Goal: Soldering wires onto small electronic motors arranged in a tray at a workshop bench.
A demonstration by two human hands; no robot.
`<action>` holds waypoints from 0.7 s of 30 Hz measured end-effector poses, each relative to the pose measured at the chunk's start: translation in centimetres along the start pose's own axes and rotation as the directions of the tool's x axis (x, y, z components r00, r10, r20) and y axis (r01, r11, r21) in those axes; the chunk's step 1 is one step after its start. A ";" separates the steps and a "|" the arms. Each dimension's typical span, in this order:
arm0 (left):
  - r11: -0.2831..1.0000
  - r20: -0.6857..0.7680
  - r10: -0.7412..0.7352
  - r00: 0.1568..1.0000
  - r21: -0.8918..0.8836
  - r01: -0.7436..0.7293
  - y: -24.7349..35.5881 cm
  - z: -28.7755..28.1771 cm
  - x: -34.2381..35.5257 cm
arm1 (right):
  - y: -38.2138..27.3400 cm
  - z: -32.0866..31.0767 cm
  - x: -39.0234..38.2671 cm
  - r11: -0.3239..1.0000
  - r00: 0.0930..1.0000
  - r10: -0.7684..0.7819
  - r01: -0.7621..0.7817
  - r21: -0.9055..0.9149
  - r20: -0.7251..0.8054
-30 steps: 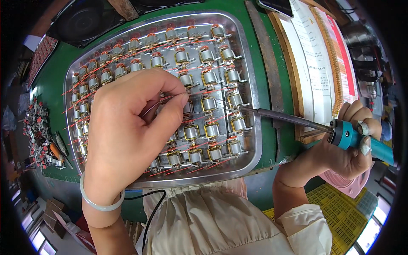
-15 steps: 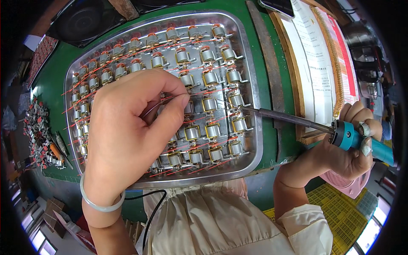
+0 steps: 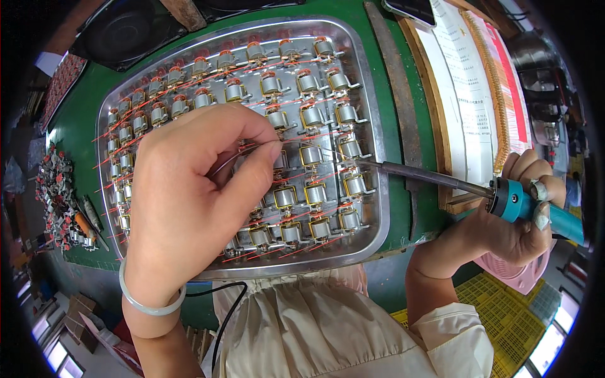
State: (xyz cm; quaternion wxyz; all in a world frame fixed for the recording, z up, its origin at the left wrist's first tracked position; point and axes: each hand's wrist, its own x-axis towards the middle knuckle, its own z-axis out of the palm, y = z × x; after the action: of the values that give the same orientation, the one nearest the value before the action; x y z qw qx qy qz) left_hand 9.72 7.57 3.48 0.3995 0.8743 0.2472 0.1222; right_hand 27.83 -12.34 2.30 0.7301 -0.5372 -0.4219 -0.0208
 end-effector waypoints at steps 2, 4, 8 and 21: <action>1.000 -0.012 0.007 1.000 -0.009 -0.007 0.0 -0.2 0.0 | 0.0 -0.1 0.0 0.999 1.000 -0.015 0.014 -0.029 -0.006; 1.000 -0.014 -0.029 0.999 -0.007 0.029 0.1 -0.5 0.0 | 0.1 -0.2 0.0 0.999 0.999 -0.031 0.030 -0.023 -0.029; 0.998 -0.036 -0.050 0.998 0.034 0.051 -0.2 -1.4 -0.8 | 0.3 -0.9 0.3 0.991 0.991 -0.120 0.116 0.063 0.059; 0.997 -0.131 -0.074 0.989 0.018 0.077 -1.5 -1.5 -2.1 | -0.5 2.1 -0.6 0.999 0.992 -0.027 0.023 0.033 0.125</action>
State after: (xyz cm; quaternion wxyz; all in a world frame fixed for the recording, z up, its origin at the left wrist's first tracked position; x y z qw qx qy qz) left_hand 6.79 8.30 3.29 0.3770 0.8589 0.3070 0.1609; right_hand 25.91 -11.10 2.45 0.7100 -0.5206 -0.4740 0.0106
